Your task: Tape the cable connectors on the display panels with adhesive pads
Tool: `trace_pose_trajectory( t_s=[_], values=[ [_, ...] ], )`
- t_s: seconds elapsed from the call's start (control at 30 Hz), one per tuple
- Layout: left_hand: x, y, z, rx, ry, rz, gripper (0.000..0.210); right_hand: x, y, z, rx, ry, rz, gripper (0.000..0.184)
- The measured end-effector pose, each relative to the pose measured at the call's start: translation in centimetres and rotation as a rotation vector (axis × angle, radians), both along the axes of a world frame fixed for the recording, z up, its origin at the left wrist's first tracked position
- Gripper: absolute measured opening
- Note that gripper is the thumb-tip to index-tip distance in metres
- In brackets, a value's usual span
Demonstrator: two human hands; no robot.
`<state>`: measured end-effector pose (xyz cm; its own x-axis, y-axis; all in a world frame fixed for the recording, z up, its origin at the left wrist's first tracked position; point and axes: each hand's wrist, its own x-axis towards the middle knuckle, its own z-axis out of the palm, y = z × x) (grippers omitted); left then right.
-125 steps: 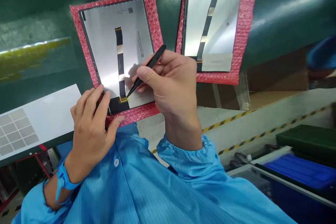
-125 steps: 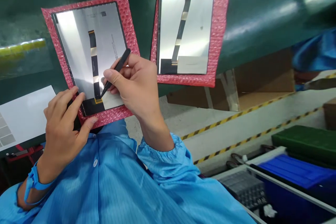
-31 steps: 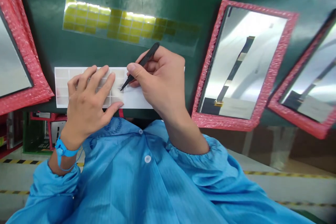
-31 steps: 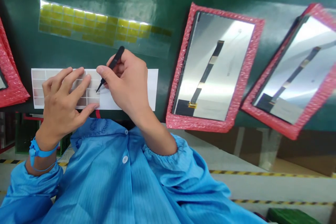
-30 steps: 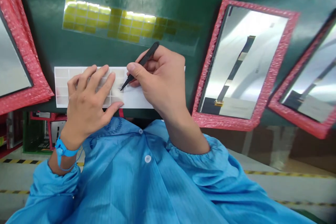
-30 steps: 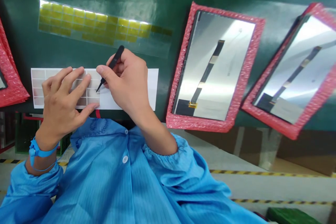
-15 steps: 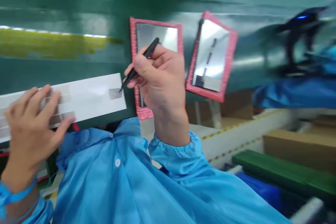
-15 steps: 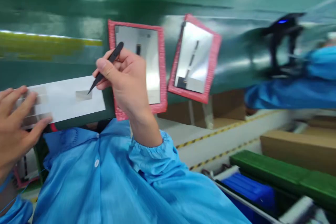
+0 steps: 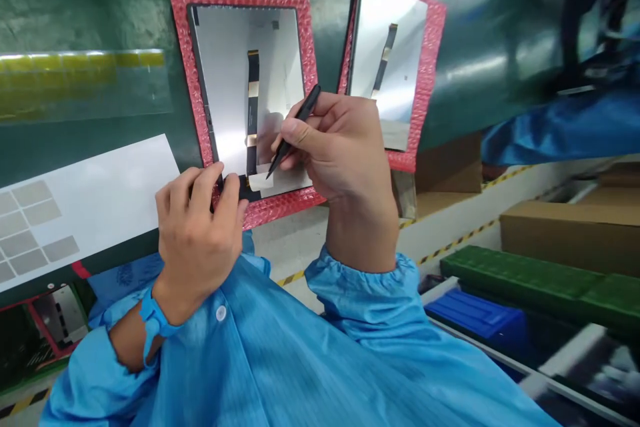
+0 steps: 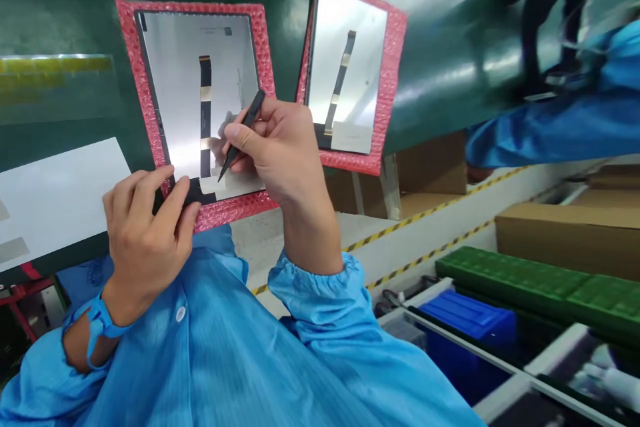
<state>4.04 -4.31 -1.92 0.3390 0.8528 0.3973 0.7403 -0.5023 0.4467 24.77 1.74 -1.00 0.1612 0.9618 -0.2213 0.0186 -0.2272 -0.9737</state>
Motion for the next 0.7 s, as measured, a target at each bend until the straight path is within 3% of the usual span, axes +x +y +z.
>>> trace_pose_trajectory(
  t_s=[0.3, 0.7],
  values=[
    [-0.4, 0.0, 0.0, 0.018, 0.067, -0.020, 0.032, -0.7, -0.2, 0.4, 0.030, -0.057, -0.031, 0.032],
    [-0.3, -0.1, 0.0, 0.028, 0.091, -0.020, 0.033, -1.1, -0.4, 1.1, -0.002, -0.081, -0.043, 0.028]
  ],
)
